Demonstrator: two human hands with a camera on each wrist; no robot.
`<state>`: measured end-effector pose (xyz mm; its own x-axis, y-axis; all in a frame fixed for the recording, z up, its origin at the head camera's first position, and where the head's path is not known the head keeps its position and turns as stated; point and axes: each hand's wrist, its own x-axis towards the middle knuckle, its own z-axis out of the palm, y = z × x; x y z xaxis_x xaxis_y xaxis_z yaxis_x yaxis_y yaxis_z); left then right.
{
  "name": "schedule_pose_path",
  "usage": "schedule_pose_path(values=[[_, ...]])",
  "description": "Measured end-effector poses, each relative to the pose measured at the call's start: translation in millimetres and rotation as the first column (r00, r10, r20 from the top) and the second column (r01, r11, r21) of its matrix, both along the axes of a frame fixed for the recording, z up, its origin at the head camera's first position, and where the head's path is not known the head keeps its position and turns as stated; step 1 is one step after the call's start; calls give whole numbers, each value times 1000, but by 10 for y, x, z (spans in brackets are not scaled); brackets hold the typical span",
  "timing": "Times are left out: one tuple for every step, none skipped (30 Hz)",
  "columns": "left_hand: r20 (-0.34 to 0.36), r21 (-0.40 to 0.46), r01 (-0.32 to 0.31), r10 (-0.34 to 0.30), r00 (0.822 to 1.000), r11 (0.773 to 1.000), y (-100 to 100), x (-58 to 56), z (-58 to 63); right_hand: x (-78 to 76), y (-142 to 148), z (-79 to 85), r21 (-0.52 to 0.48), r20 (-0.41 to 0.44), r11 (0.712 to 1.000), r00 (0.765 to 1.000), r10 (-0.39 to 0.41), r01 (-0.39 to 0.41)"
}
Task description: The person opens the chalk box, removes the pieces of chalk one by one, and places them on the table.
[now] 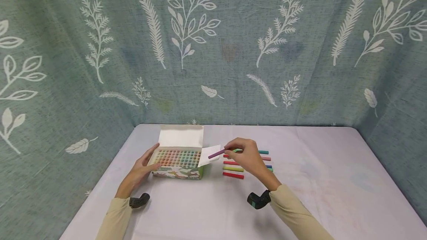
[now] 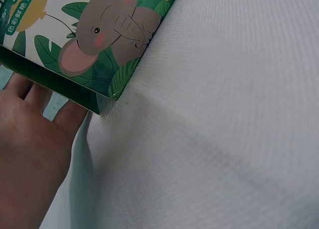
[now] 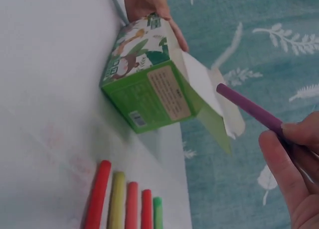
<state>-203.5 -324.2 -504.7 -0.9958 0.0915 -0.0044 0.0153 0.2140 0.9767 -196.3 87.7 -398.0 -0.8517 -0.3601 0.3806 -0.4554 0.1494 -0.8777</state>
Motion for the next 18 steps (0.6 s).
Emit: schedule_pose_path(values=[[0,-4,2,-2,1000,1000,-3,1,-5,25,27,11,-5,7,1000,1000,0,0],[0,-5,5,-5,1000,1000,-5,2,-9,46,56,18,-9,17,1000,1000,-4,4],[2,-8,6,-6,1000,1000,-7,3,-12,55,84,7,-11,28,1000,1000,-9,10],[5,-8,7,-7,1000,1000,-9,5,-14,59,113,-9,-16,38,1000,999,-14,14],[8,-6,5,-5,1000,1000,-12,5,-17,66,140,-23,-19,44,1000,999,-18,18],[9,-8,4,-4,1000,1000,-13,7,-16,71,165,-41,-20,51,999,998,-24,25],[10,-10,3,-3,1000,1000,-14,8,-15,75,190,-60,-25,61,999,998,-29,31],[11,-15,1,-1,1000,1000,-15,9,-13,78,213,-77,-32,70,999,997,-33,35],[11,-24,-2,2,1000,1000,-15,10,-10,80,235,-95,-39,76,999,997,-35,38],[9,-28,-4,5,1000,1000,-14,11,-7,83,255,-114,-47,78,998,996,-37,41],[6,-34,-8,9,1000,999,-12,11,-3,86,275,-132,-55,77,998,996,-38,42],[3,-40,-11,11,1000,999,-7,11,0,88,295,-153,-63,73,997,997,-40,44],[4,-37,-13,13,1000,999,-5,9,2,89,315,-174,-71,68,996,997,-41,46],[5,-36,-17,17,1000,999,-2,7,3,98,332,-183,-73,66,996,997,-45,50],[6,-33,-20,20,1000,999,2,3,3,105,347,-191,-74,64,996,997,-48,53],[8,-26,-23,23,1000,999,5,-1,3,113,363,-204,-75,62,996,997,-52,57],[10,-22,-26,26,1000,999,8,-3,3,116,381,-222,-76,58,995,997,-54,58],[14,-17,-28,28,1000,999,10,-5,3,119,399,-243,-79,53,995,997,-52,56]])
